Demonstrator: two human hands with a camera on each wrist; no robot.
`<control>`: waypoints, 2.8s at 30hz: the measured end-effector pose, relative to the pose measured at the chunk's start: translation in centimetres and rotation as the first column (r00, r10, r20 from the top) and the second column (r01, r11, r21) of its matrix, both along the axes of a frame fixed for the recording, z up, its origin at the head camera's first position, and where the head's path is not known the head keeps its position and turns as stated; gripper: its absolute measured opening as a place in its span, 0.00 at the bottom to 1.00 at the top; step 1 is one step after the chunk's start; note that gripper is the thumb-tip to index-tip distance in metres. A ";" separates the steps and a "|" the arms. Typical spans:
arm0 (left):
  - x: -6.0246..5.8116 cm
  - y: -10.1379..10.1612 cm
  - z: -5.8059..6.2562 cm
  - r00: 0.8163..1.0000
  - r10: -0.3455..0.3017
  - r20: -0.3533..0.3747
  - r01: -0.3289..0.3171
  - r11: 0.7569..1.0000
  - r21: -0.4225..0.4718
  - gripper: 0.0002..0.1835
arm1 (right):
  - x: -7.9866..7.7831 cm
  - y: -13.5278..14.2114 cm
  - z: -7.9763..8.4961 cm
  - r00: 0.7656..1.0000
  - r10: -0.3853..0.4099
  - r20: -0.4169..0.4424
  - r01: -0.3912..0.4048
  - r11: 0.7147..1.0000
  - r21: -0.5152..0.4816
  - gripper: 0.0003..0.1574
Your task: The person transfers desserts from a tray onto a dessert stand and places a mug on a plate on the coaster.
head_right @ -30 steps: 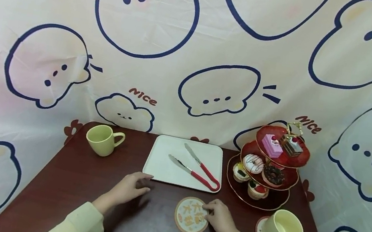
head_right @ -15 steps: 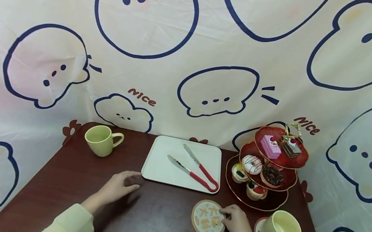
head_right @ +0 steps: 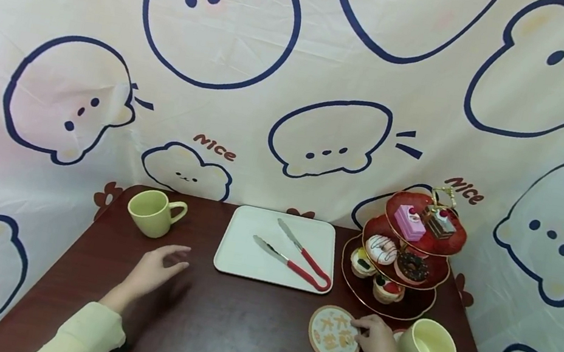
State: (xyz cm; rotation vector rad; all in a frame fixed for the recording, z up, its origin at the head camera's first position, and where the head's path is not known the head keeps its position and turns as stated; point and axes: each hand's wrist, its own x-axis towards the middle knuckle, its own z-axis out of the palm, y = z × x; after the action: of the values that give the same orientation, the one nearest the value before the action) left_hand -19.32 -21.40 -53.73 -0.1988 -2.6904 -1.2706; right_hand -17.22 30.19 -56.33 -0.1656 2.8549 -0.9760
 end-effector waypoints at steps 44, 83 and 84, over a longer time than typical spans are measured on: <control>-3.7 -8.9 2.1 0.875 0.387 0.290 -0.479 0.776 0.410 0.51 | 0.8 1.0 0.1 0.999 -0.040 0.016 0.039 0.998 0.053 0.16; -7.8 -6.8 0.0 0.886 0.383 0.261 -0.464 0.733 0.497 0.58 | 1.0 1.0 0.1 0.999 -0.046 -0.021 0.048 0.996 0.069 0.15; -7.8 -6.9 0.0 0.882 0.388 0.267 -0.471 0.735 0.488 0.58 | 1.0 1.0 0.1 0.999 -0.046 -0.021 0.048 0.996 0.069 0.15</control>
State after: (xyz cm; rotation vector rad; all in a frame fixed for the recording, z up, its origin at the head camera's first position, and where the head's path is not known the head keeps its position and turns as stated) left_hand -27.16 -28.26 -53.71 0.5828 -2.1481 -1.8465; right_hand -16.20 31.20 -56.20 -0.1021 2.9183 -0.8861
